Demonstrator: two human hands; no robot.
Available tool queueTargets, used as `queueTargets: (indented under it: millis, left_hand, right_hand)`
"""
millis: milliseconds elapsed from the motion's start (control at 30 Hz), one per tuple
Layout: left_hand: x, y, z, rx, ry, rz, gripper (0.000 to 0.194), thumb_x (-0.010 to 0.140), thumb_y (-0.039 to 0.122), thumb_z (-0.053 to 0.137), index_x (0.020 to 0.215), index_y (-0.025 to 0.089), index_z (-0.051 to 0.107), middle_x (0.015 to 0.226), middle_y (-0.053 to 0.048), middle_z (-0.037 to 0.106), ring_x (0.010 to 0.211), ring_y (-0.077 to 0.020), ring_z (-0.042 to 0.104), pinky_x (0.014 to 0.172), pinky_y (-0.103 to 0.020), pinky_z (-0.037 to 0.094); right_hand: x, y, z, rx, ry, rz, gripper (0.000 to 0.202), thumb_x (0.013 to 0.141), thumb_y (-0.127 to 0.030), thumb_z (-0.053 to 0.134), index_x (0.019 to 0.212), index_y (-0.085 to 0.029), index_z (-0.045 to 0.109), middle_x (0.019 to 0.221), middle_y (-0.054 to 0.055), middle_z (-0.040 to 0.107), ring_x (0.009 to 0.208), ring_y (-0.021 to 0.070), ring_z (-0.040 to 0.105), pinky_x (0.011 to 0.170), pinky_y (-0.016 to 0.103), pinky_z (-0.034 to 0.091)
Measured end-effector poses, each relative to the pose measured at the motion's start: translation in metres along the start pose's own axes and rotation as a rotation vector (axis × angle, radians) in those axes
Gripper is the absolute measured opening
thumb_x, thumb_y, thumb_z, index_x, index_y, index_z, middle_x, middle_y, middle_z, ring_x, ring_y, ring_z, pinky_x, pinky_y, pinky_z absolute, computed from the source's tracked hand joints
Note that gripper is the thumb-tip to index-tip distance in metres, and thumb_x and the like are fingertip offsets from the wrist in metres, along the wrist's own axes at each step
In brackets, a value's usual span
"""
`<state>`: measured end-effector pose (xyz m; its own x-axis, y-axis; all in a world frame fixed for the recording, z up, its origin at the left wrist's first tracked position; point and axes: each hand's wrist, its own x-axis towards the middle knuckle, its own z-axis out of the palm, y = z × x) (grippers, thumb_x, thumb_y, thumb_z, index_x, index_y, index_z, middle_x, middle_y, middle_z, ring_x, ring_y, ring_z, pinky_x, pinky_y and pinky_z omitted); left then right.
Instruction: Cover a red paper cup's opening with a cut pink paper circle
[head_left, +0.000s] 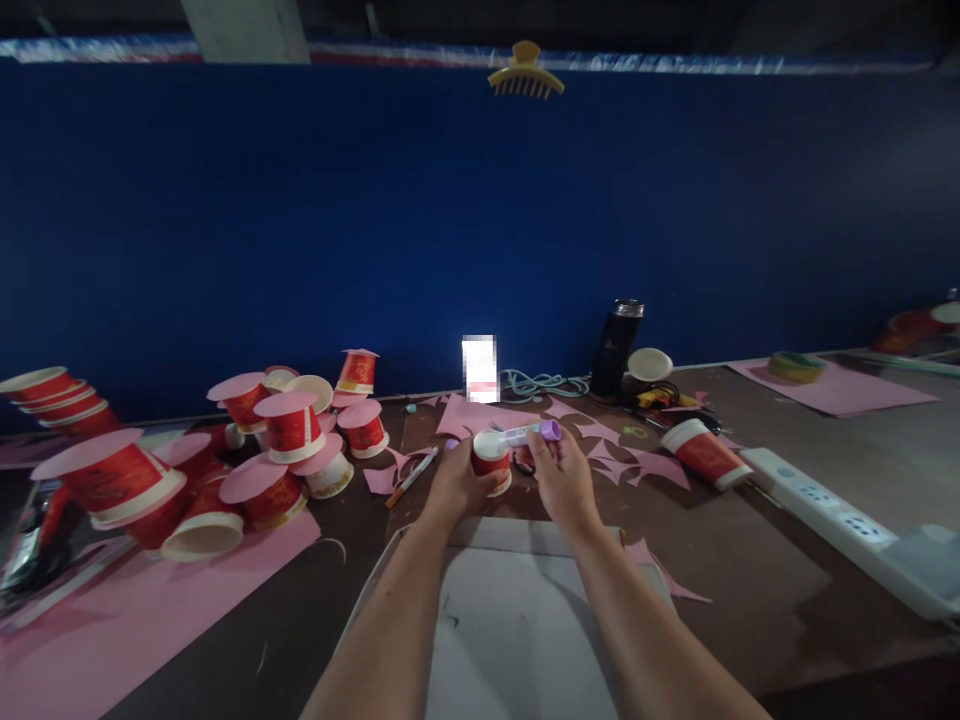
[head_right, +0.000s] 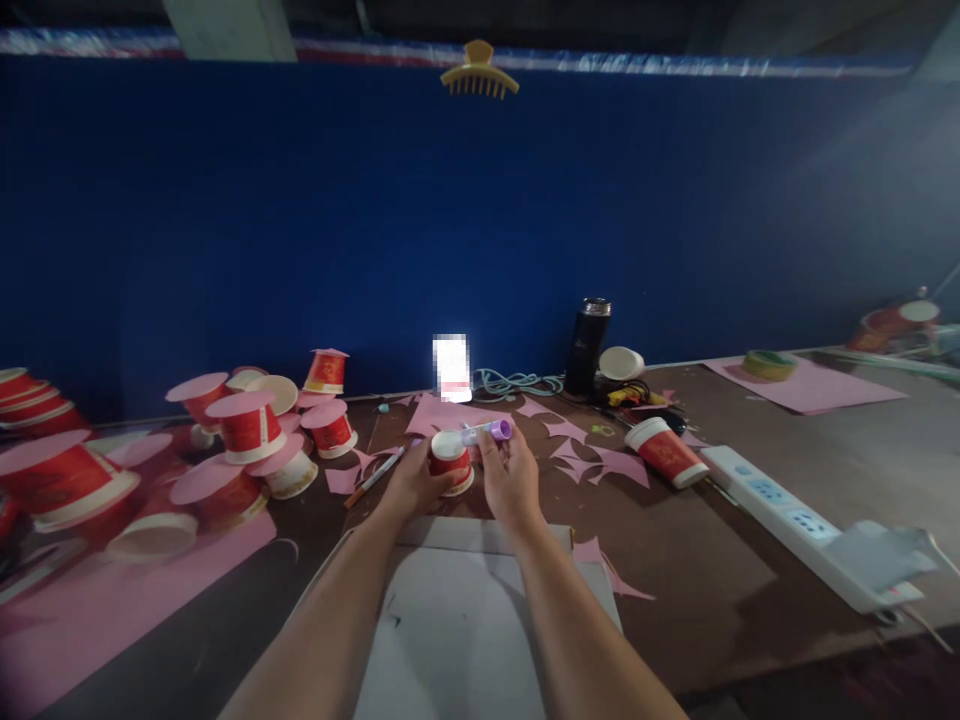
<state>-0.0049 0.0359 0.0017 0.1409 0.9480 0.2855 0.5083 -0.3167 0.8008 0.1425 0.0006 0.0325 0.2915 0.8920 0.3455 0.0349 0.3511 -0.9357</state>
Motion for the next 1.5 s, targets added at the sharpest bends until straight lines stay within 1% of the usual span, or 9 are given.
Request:
queueTargets:
  millis: [233,467,600,800,933,1067,1333,1433,1500]
  left_hand:
    - [0.0,-0.002,0.0,0.051,0.017,-0.005,0.04,0.064,0.034,0.072,0.099,0.018,0.06,0.09,-0.005,0.066,0.078,-0.0185,0.058,0.066,-0.028,0.041]
    - [0.0,-0.001,0.001,0.046,0.027,-0.005,0.038,0.064,0.035,0.072,0.096,0.018,0.06,0.089,-0.004,0.067,0.078,-0.0186,0.058,0.066,-0.028,0.041]
    - [0.0,0.003,-0.001,0.039,0.029,-0.017,0.04,0.064,0.036,0.072,0.096,0.016,0.06,0.09,-0.005,0.067,0.078,-0.0193,0.058,0.066,-0.028,0.041]
    - [-0.002,0.009,-0.003,0.056,0.032,-0.049,0.042,0.059,0.034,0.076,0.096,0.017,0.063,0.091,-0.006,0.067,0.079,-0.0204,0.059,0.066,-0.029,0.041]
    - [-0.002,0.008,-0.003,0.136,0.058,-0.043,0.044,0.058,0.035,0.077,0.096,0.017,0.064,0.091,-0.008,0.066,0.08,-0.0209,0.058,0.068,-0.029,0.041]
    - [-0.002,0.007,-0.003,0.128,0.043,-0.019,0.042,0.061,0.035,0.076,0.096,0.018,0.063,0.091,-0.007,0.066,0.079,-0.0191,0.057,0.068,-0.028,0.041]
    - [-0.002,0.007,-0.002,0.124,0.058,-0.023,0.04,0.061,0.034,0.075,0.095,0.017,0.062,0.089,-0.006,0.066,0.077,-0.0188,0.057,0.065,-0.027,0.04]
    - [-0.003,0.006,-0.001,0.148,0.079,-0.032,0.04,0.061,0.033,0.075,0.095,0.017,0.061,0.09,-0.007,0.065,0.08,-0.0201,0.058,0.067,-0.028,0.04]
    - [-0.004,0.007,-0.001,0.168,0.099,-0.001,0.043,0.061,0.036,0.076,0.096,0.016,0.061,0.092,-0.008,0.065,0.084,-0.0213,0.058,0.071,-0.03,0.041]
  right_hand:
    - [0.0,-0.001,-0.004,-0.114,0.007,0.013,0.029,0.082,-0.049,0.054,0.088,-0.021,0.055,0.077,0.004,0.067,0.059,0.0166,0.062,0.056,0.028,0.05]
    - [0.001,0.001,-0.008,-0.246,-0.005,-0.017,0.029,0.084,-0.048,0.05,0.086,-0.019,0.054,0.068,0.002,0.065,0.056,0.016,0.06,0.052,0.026,0.045]
    - [0.001,0.003,-0.009,-0.356,0.011,-0.06,0.029,0.083,-0.048,0.052,0.081,-0.02,0.054,0.067,0.003,0.064,0.06,0.0181,0.061,0.055,0.028,0.045]
    - [0.002,-0.004,-0.01,-0.18,0.117,-0.057,0.028,0.084,-0.048,0.052,0.089,-0.02,0.054,0.066,0.001,0.063,0.058,0.0177,0.061,0.057,0.029,0.049]
    - [0.0,-0.007,-0.007,-0.165,0.039,-0.066,0.028,0.082,-0.048,0.054,0.087,-0.021,0.056,0.072,0.002,0.065,0.063,0.0182,0.062,0.06,0.029,0.05]
    - [-0.003,-0.007,-0.005,-0.184,-0.046,-0.083,0.026,0.083,-0.047,0.053,0.085,-0.021,0.056,0.073,0.002,0.065,0.063,0.0172,0.062,0.061,0.028,0.05]
    - [-0.004,-0.002,-0.007,-0.319,-0.05,-0.088,0.028,0.083,-0.048,0.053,0.086,-0.02,0.057,0.07,0.002,0.064,0.064,0.0181,0.061,0.06,0.028,0.047]
    - [-0.007,-0.002,-0.004,-0.357,-0.069,-0.073,0.029,0.082,-0.049,0.055,0.082,-0.02,0.058,0.066,0.002,0.063,0.06,0.0176,0.059,0.059,0.027,0.045]
    - [-0.008,-0.004,-0.002,-0.324,-0.043,-0.09,0.028,0.082,-0.048,0.055,0.082,-0.02,0.058,0.067,0.001,0.063,0.061,0.0172,0.059,0.06,0.028,0.046]
